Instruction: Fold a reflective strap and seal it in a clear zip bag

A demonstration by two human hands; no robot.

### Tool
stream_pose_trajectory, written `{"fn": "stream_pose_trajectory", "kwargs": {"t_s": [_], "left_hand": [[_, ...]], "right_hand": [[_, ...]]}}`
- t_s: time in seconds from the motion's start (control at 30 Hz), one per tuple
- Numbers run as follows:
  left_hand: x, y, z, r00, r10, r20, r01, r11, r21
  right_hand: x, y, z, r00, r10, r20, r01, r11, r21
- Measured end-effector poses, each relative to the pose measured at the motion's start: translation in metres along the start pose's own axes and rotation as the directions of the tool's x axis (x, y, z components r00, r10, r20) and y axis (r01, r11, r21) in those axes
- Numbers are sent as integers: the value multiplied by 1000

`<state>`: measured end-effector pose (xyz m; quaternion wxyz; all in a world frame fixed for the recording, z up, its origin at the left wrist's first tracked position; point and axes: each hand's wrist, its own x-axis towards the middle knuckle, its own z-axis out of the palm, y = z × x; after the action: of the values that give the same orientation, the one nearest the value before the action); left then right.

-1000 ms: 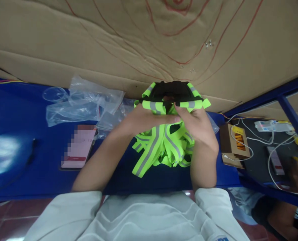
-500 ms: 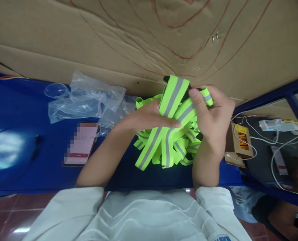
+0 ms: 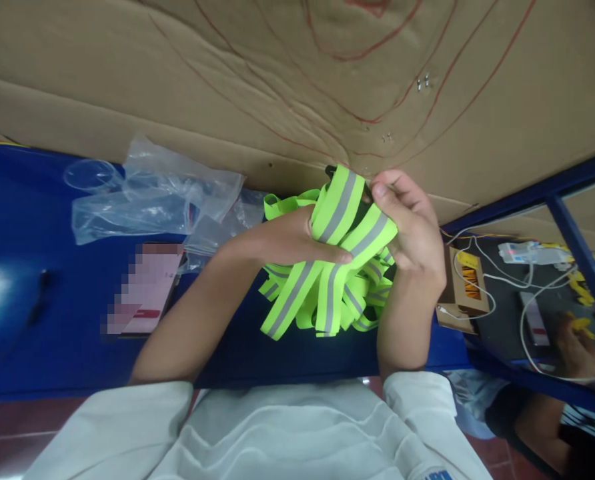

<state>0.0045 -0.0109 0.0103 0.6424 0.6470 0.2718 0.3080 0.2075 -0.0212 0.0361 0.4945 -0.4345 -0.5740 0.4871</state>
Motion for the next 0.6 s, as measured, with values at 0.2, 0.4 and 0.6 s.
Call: {"fn": "stream_pose_trajectory", "kwargs": {"t_s": [0.2,0.4,0.6], "left_hand": [[1,-3,4,998,46,37,-45,998,-35],[-3,-2,-2,995,103,-8,-103,995,7],[-6,3,-4,996,71,54,-72,997,30]], "right_hand": [[-10,-11,2,991,-130,-39,111,941,-319],[-25,-25,9,952,-239,190,304,695,-652],[-26,-29,15,912,-170,374,394,623,-676]]}}
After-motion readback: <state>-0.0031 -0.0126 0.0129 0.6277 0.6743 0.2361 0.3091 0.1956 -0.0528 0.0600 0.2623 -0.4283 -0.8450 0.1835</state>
